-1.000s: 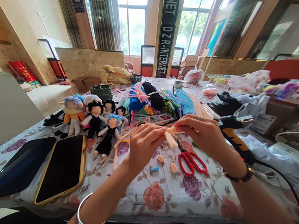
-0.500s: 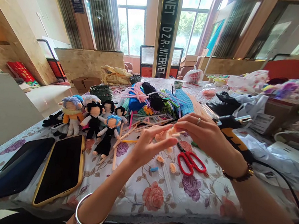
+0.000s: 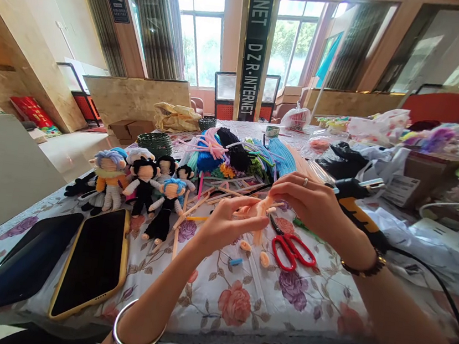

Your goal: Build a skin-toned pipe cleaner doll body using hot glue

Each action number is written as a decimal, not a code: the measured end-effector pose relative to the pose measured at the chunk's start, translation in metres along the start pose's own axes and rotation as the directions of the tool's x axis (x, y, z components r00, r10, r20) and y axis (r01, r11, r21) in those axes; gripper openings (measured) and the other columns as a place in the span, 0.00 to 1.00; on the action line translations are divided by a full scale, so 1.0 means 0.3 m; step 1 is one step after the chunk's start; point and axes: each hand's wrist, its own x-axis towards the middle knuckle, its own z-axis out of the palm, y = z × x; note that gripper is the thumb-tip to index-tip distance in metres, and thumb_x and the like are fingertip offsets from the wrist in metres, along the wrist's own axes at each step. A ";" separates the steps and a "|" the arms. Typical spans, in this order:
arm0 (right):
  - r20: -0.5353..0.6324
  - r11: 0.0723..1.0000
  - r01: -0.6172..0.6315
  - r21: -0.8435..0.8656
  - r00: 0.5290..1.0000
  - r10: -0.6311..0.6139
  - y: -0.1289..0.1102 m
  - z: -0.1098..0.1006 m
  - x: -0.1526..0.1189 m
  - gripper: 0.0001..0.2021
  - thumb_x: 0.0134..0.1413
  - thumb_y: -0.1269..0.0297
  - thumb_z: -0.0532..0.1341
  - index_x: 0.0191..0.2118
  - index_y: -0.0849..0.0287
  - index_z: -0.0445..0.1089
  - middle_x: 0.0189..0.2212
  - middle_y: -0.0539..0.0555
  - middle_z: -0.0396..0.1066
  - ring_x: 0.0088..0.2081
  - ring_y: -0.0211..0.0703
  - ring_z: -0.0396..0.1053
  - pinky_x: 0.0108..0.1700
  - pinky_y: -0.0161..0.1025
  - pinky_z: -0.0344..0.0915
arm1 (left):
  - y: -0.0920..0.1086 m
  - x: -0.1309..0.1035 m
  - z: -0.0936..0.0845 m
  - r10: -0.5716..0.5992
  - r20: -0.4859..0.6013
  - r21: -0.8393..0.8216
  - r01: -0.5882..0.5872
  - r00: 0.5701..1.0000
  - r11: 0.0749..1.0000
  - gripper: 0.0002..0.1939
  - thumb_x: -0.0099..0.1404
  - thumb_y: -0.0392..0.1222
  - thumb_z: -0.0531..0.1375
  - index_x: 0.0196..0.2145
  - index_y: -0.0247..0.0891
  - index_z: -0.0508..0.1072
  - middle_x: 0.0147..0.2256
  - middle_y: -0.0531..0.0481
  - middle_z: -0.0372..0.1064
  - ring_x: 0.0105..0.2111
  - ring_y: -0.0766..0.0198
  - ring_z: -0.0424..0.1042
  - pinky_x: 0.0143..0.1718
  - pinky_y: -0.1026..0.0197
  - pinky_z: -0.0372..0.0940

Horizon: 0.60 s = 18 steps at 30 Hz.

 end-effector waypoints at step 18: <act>0.140 0.990 -0.129 0.048 0.983 0.122 0.047 0.068 -0.017 0.06 0.60 0.69 0.52 0.36 0.57 0.66 0.36 0.54 0.69 0.40 0.40 0.65 0.42 0.39 0.64 | -0.091 0.045 0.022 -0.084 0.032 -0.245 0.089 0.996 0.965 0.20 0.52 0.49 0.63 0.39 0.33 0.74 0.29 0.52 0.64 0.29 0.70 0.60 0.32 0.65 0.54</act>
